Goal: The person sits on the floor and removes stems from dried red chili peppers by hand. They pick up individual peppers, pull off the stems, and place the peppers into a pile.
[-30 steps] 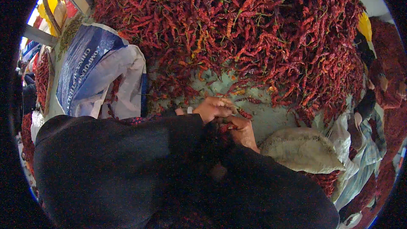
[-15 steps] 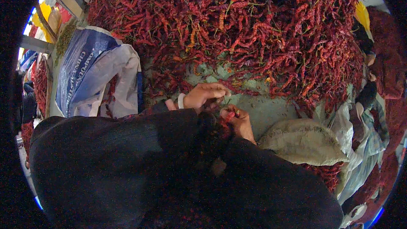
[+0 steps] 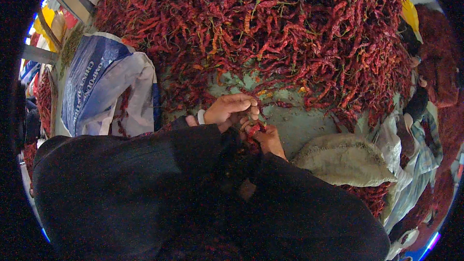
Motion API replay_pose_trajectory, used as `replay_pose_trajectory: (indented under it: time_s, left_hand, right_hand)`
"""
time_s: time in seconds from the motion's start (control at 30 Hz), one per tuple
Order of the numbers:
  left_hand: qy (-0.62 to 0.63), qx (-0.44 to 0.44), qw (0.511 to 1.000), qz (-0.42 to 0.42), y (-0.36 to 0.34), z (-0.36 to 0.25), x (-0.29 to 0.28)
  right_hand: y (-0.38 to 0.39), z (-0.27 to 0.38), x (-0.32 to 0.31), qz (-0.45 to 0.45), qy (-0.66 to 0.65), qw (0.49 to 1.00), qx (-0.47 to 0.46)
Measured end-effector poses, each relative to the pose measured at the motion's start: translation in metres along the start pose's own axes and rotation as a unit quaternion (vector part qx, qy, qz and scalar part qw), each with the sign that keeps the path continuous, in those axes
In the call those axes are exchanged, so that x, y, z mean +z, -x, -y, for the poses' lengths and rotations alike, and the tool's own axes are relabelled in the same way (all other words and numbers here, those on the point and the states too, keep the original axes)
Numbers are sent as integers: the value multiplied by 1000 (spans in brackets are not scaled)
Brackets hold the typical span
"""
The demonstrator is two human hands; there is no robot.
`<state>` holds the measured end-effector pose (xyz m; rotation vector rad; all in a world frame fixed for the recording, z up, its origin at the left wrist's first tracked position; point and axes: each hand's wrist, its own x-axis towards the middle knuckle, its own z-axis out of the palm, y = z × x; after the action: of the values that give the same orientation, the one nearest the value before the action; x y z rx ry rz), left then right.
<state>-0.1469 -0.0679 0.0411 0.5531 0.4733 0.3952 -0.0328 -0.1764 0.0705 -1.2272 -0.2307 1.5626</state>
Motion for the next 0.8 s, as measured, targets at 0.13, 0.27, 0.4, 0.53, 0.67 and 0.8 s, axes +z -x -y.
replay_pose_trajectory:
  time_s: [0.13,0.27,0.4,0.53,0.67,0.8]
  left_hand:
    - [21,6,998,53,-2,0,5]
    - [22,-23,998,52,1,-1,4]
    - [51,-62,992,99,0,5,-2]
    - [-72,-138,986,62,12,-6,3]
    - [-160,-173,966,106,15,-13,-27]
    - [-129,-195,962,138,20,-8,-34]
  right_hand:
    - [2,8,0,-122,178,972,93]
    - [-4,-9,-18,-25,139,989,46]
    - [-1,-16,-16,58,115,991,38]
    - [3,-13,-15,143,212,966,29]
    - [16,16,-31,162,169,972,-12]
    - [4,24,-55,94,7,994,-53]
